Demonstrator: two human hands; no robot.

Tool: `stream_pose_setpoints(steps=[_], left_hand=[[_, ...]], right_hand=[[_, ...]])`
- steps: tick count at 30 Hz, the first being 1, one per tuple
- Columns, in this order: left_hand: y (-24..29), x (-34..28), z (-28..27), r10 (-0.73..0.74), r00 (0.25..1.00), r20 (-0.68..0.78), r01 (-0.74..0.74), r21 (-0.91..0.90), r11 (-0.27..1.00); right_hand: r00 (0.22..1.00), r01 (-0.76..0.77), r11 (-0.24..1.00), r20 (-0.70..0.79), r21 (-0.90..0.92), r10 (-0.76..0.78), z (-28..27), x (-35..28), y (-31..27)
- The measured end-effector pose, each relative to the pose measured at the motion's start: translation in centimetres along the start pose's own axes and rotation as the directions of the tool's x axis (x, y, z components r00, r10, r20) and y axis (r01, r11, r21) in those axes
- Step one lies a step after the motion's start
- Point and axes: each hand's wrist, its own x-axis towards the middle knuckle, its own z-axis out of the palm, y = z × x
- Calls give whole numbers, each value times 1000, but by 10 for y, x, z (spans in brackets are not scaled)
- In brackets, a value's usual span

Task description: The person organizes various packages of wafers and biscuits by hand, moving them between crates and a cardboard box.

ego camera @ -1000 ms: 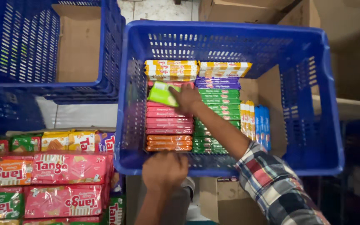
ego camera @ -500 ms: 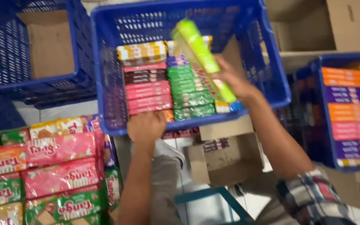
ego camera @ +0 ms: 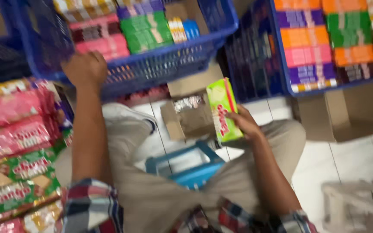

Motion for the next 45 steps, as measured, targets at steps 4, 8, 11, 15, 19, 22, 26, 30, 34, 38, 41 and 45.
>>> stream_pose_setpoints(steps=[4, 8, 11, 15, 19, 22, 26, 30, 34, 38, 41, 45], left_hand=[[-1, 3, -13, -22, 983, 180, 26, -21, 999], [4, -23, -40, 33, 961, 276, 115, -504, 856], [30, -61, -112, 241, 902, 358, 133, -762, 633], [69, -168, -161, 384, 690, 613, 381, -759, 528], [114, -173, -161, 510, 324, 797, 371, -603, 706], [124, -166, -149, 448, 327, 832, 506, -555, 660], [126, -174, -126, 438, 225, 870, 449, -491, 746], [140, -174, -123, 458, 85, 885, 518, -432, 739], [144, -185, -117, 466, 94, 880, 342, -468, 815], [151, -161, -115, 504, 30, 863, 373, -477, 796], [154, -179, -109, 576, 162, 801, 310, -595, 742], [169, -154, -104, 516, -15, 856, 382, -472, 794]], right_hand=[[996, 73, 619, 28, -782, -82, -5, 33, 33], [965, 141, -122, 164, -983, -206, 6, 80, 70], [970, 236, -174, 242, -956, -15, 25, 113, 84], [938, 294, -283, 332, -913, -97, 41, 162, 127], [946, 294, -201, 315, -934, -79, 53, 203, 166], [946, 295, -58, 300, -954, -119, 55, 219, 195], [992, 103, 438, 62, -893, -108, 75, 221, 205], [735, 236, -337, 394, -912, -552, 70, 231, 238], [911, -411, 669, -267, -620, 313, 83, 214, 211], [991, 9, 523, 76, -852, 108, 73, 200, 212], [994, 72, 575, 107, -815, 28, 73, 182, 205], [988, 155, 619, 114, -770, -106, 74, 165, 183]])
